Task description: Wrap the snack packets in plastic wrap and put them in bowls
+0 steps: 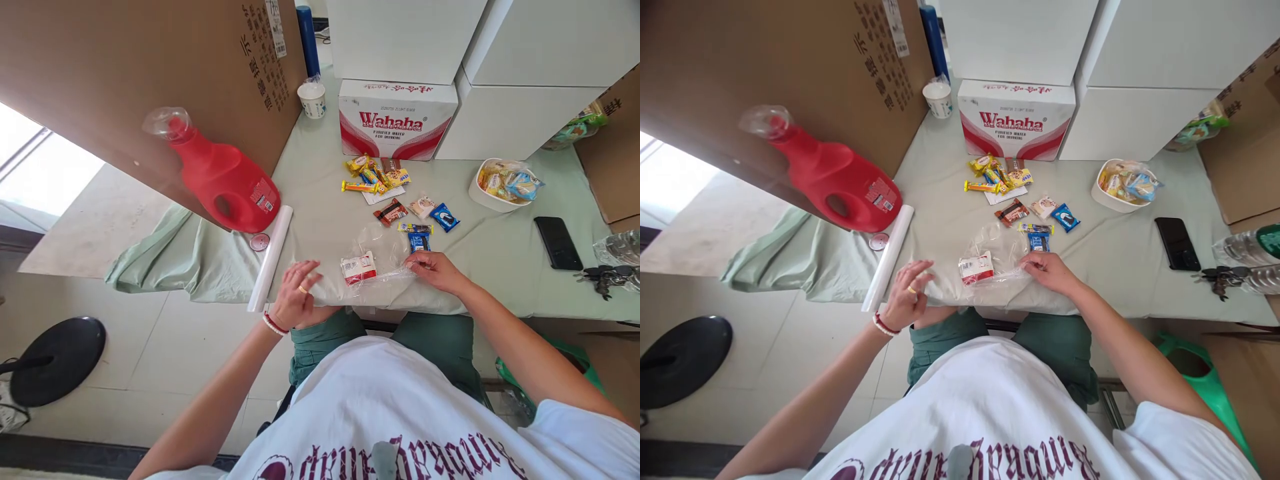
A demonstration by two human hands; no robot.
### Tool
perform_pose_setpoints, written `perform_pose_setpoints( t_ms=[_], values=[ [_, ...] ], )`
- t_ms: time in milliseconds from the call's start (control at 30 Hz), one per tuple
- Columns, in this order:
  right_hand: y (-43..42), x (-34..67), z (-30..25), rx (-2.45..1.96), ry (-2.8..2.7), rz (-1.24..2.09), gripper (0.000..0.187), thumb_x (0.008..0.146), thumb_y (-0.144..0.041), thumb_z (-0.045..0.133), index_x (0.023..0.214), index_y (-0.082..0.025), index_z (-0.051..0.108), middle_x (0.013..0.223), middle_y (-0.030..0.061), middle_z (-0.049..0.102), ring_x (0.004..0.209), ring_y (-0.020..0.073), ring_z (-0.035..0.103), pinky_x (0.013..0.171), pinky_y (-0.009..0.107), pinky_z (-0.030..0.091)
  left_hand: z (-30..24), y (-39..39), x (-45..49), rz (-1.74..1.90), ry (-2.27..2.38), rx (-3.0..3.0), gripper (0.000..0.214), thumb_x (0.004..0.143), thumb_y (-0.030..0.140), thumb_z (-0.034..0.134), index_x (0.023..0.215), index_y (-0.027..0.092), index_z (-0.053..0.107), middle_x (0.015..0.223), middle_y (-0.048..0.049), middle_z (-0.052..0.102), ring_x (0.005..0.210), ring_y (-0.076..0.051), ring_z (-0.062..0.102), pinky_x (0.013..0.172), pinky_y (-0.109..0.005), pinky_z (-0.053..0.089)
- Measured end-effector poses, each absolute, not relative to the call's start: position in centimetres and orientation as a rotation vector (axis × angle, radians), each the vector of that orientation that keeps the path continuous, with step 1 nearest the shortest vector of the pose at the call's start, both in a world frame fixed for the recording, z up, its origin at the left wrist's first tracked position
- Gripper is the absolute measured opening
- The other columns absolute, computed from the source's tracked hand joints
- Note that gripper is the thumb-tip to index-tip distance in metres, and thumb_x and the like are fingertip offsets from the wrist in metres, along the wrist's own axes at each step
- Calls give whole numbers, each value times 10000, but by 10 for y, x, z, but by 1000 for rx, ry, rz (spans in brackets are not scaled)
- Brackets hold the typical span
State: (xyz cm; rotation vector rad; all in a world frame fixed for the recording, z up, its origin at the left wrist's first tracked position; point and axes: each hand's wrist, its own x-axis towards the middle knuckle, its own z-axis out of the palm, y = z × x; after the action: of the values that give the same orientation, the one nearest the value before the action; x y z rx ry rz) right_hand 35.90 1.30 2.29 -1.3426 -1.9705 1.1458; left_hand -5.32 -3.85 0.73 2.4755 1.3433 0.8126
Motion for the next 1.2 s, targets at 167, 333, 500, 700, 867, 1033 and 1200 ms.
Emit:
perform_pose_setpoints(
  t_ms=[167, 333, 500, 700, 867, 1033, 1200],
  values=[
    [3, 357, 25, -1355, -1973, 1175, 440, 952, -587, 573, 928, -198, 777, 918, 67, 750, 797, 194, 678, 733, 317, 541, 9, -56, -17, 551, 1021, 2844, 716, 889, 123, 594, 1546, 385, 482, 1670, -38, 453, 1603, -268, 319, 1333, -582, 113],
    [1, 357, 26, -1376, -1999, 1149, 415, 955, -569, 571, 924, -210, 775, 906, 64, 744, 795, 199, 678, 743, 328, 542, 19, -33, 22, 285, 695, 2907, 789, 937, 34, 455, 1628, 401, 361, 1600, 14, 546, 1597, -180, 327, 1332, -547, -98],
    [-9, 367, 27, -1378, -2036, 1133, 413, 981, -566, 550, 948, -221, 773, 948, 69, 755, 846, 211, 697, 786, 338, 559, 35, -8, 19, 200, 648, 2815, 751, 899, 66, 494, 1606, 311, 430, 1484, -27, 660, 1538, -222, 426, 1330, -563, -104],
    [-24, 386, 26, -1285, -2117, 1198, 399, 1019, -536, 547, 1006, -217, 786, 1010, 86, 760, 901, 203, 708, 852, 336, 558, 37, -18, -9, 317, 983, 2668, 467, 943, 273, 518, 1375, 286, 694, 1074, -50, 786, 1276, -285, 615, 1321, -620, 45],
    [-27, 390, 23, -1189, -2230, 1285, 409, 1035, -548, 537, 1077, -235, 796, 1081, 97, 753, 1014, 205, 706, 942, 345, 555, 23, -30, -7, 411, 1614, 2360, 461, 1077, 373, 350, 1202, 251, 777, 911, -72, 753, 1117, -281, 650, 1237, -625, 210],
    [-21, 390, 42, -1099, -2392, 1423, 445, 1025, -590, 543, 1063, -236, 810, 1116, 108, 747, 1018, 212, 699, 940, 348, 549, 13, -31, 7, 252, 2046, 2057, 483, 1063, 430, 377, 1286, 205, 742, 972, -133, 748, 1063, -333, 643, 1016, -562, 407],
    [1, 384, 90, -1160, -2304, 1431, 444, 1021, -592, 553, 1098, -223, 789, 1058, 88, 751, 946, 199, 691, 896, 318, 536, 12, -27, 4, 147, 2162, 1898, 518, 1021, 340, 412, 1491, 226, 598, 1077, -127, 756, 1131, -334, 650, 913, -468, 464]
  ],
)
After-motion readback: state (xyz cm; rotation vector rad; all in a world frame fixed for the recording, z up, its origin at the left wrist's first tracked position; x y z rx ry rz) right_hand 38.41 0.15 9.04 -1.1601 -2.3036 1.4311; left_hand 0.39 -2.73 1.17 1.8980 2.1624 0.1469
